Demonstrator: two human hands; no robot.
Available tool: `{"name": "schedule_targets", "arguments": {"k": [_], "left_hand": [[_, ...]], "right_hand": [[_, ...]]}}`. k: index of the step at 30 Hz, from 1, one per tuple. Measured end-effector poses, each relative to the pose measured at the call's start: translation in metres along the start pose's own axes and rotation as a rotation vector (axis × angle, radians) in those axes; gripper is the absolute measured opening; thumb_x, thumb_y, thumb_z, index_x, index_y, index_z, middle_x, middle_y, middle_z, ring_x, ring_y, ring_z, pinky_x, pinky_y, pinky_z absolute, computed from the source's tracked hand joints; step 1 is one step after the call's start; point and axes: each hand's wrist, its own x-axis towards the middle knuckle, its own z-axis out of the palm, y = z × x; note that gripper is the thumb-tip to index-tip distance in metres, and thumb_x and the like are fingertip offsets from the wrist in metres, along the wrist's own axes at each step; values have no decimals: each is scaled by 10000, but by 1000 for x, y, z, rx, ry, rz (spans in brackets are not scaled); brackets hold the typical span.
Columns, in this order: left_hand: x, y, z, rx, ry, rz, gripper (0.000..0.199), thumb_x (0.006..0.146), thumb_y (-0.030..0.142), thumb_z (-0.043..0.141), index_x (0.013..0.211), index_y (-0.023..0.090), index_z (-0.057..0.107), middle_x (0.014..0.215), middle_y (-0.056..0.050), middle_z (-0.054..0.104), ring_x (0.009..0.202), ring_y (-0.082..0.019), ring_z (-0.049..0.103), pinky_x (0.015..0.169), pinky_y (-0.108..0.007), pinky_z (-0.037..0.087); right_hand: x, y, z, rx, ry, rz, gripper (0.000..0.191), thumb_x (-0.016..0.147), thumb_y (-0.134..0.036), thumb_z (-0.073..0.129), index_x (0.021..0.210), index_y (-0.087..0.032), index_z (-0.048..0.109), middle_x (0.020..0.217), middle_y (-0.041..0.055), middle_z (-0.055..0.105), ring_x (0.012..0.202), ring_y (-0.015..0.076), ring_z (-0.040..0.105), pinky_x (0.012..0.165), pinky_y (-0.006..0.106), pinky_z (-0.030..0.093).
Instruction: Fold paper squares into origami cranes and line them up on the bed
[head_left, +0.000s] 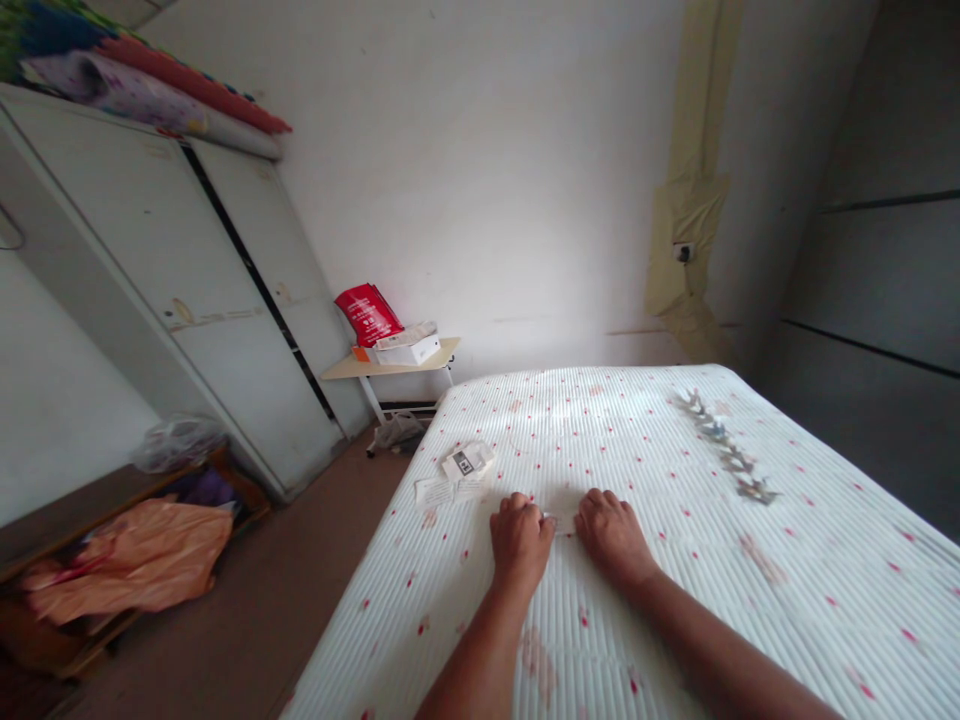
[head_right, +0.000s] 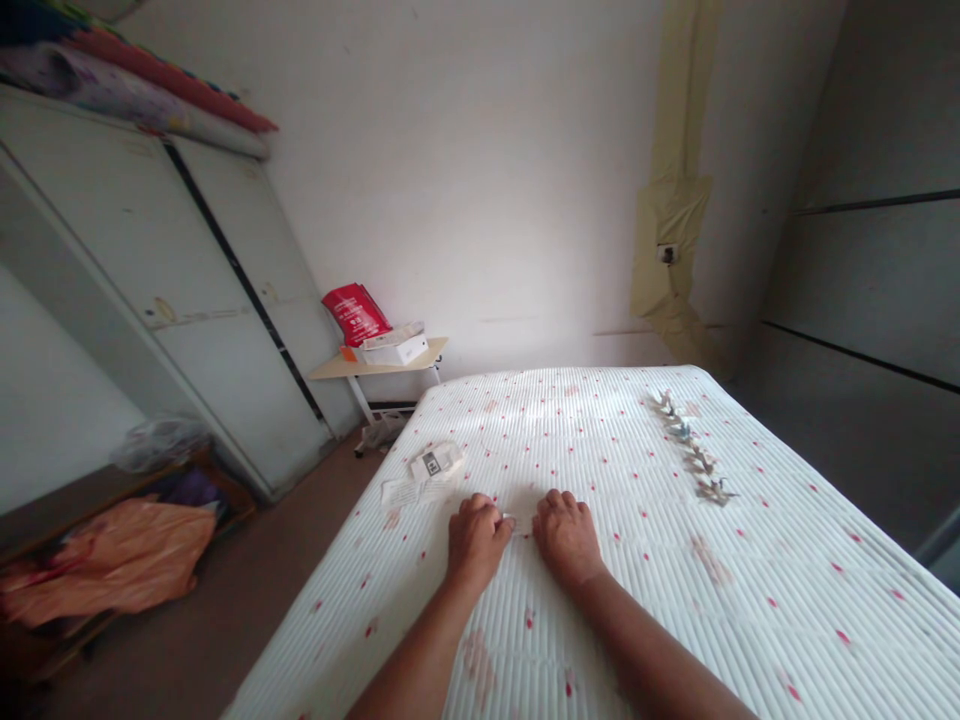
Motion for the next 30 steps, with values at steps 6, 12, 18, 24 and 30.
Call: {"name": "schedule_targets", "arguments": {"k": [6,12,18,24,30], "left_hand": [[2,0,3,23,-1,-21,222,822,360,507,817,187,646,983,-52,578,987,-204,484,790,-318,352],[2,1,2,16,-14,-3,218,833,340,486,821,186,639,996,-64,576,996,-213,478,789,-329,349],[-2,-5,2,-43,1,40,173,798,347,525,756,192,591,954,-29,562,973,-189,479,777,-300,337],[-2,-6,2,-15,-4,36,127,816,292,500,789,193,575,971,-32,559,988,-192,474,782,-303,336],[-4,-3,2,20,13,50,139,839,287,476,826,192,577,994,-46,564,1004,-210,471,795,-326,340]], "right_hand": [[0,0,4,-33,32,-2,173,866,-174,448,790,-159,603,853,81,600,833,212,514,668,314,310],[0,0,3,-48,41,-21,179,869,-177,448,788,-159,607,852,91,608,825,215,514,659,317,310],[2,-2,-1,-74,15,-16,174,862,-169,462,799,-148,623,860,98,618,826,216,516,658,314,310],[3,-1,-1,-71,2,-20,185,858,-156,452,809,-143,630,863,100,622,826,224,522,651,321,305],[7,-1,2,-66,4,-10,176,853,-161,459,800,-143,626,858,105,624,825,225,522,653,324,300]]}}
